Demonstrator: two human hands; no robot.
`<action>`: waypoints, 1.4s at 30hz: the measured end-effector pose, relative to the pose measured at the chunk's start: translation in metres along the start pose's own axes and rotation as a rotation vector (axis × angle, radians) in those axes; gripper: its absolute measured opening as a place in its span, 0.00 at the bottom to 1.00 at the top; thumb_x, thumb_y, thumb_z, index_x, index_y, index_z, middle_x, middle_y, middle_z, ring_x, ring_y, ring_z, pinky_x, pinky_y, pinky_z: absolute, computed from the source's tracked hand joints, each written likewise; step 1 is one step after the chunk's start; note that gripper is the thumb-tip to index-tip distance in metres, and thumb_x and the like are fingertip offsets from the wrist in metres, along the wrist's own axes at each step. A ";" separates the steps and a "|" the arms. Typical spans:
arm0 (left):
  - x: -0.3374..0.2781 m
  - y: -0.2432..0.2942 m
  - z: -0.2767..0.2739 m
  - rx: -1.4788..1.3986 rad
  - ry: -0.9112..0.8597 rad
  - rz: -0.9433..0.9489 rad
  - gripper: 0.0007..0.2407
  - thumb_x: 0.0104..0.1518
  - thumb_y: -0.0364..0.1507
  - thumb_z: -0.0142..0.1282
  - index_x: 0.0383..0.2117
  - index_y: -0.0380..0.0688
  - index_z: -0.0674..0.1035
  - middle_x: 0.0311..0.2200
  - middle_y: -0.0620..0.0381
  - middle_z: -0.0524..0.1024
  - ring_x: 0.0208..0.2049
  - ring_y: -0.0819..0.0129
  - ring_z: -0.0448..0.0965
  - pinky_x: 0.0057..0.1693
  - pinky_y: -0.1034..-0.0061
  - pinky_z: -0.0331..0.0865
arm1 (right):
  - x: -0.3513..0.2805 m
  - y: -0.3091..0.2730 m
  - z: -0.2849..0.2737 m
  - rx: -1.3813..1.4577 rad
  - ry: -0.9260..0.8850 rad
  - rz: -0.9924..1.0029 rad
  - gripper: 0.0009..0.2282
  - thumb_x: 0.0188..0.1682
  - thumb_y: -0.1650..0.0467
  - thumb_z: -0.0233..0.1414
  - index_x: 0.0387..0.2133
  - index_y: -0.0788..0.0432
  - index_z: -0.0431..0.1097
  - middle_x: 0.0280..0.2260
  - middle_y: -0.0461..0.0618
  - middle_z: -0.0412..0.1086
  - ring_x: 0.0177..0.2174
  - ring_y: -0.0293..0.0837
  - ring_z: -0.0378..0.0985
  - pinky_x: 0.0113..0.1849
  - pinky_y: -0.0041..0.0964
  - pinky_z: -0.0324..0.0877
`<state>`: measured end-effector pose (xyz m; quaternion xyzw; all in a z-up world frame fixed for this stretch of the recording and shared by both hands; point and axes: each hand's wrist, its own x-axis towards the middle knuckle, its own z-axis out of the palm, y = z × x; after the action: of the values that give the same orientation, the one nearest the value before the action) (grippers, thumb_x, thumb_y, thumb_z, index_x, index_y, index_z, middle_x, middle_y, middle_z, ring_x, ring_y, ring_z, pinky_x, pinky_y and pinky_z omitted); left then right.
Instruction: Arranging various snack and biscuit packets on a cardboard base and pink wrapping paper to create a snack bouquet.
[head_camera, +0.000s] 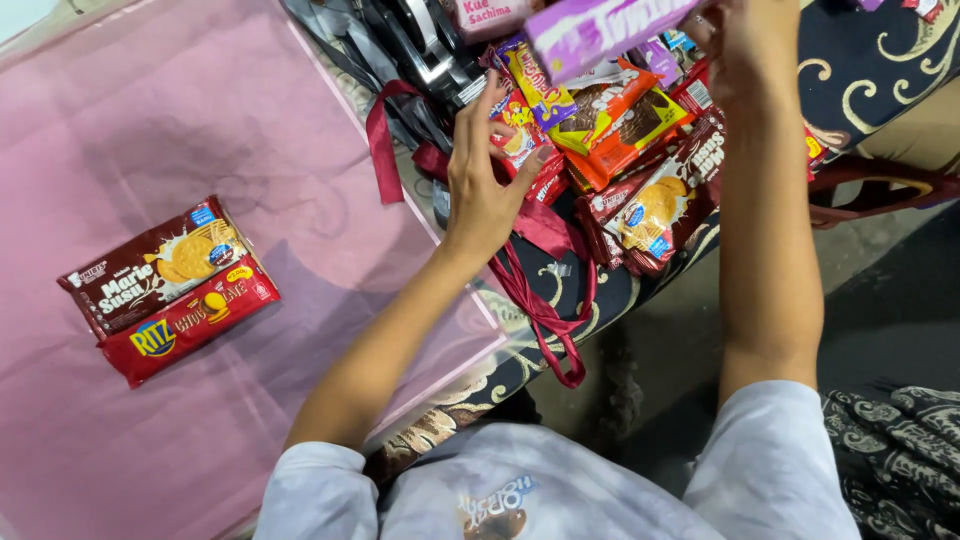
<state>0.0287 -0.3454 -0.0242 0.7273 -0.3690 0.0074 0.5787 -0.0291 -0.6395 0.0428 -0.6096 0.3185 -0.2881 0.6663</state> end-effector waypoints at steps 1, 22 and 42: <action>0.001 0.000 -0.001 -0.126 0.005 -0.090 0.37 0.66 0.48 0.57 0.74 0.56 0.46 0.65 0.44 0.69 0.39 0.77 0.82 0.55 0.77 0.81 | -0.016 -0.010 0.015 -0.046 -0.043 0.051 0.13 0.47 0.80 0.46 0.41 0.51 0.69 0.40 0.38 0.78 0.41 0.35 0.83 0.44 0.28 0.90; -0.023 0.009 -0.077 -0.312 0.251 -0.184 0.11 0.72 0.33 0.44 0.52 0.46 0.76 0.51 0.54 0.76 0.57 0.62 0.75 0.63 0.70 0.68 | -0.134 -0.012 0.092 -0.061 -0.211 -0.049 0.16 0.57 0.64 0.53 0.56 0.58 0.73 0.24 0.39 0.69 0.30 0.29 0.78 0.43 0.30 0.89; -0.054 0.030 -0.127 -0.103 0.070 -0.223 0.19 0.72 0.43 0.36 0.62 0.48 0.66 0.59 0.47 0.66 0.54 0.53 0.79 0.57 0.65 0.75 | -0.071 0.032 0.002 0.271 0.247 0.075 0.24 0.59 0.80 0.46 0.69 0.57 0.55 0.49 0.53 0.64 0.33 0.40 0.70 0.32 0.26 0.75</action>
<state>0.0265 -0.2109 0.0192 0.7323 -0.2655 -0.0507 0.6250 -0.0723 -0.5808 0.0165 -0.4621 0.3786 -0.3759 0.7084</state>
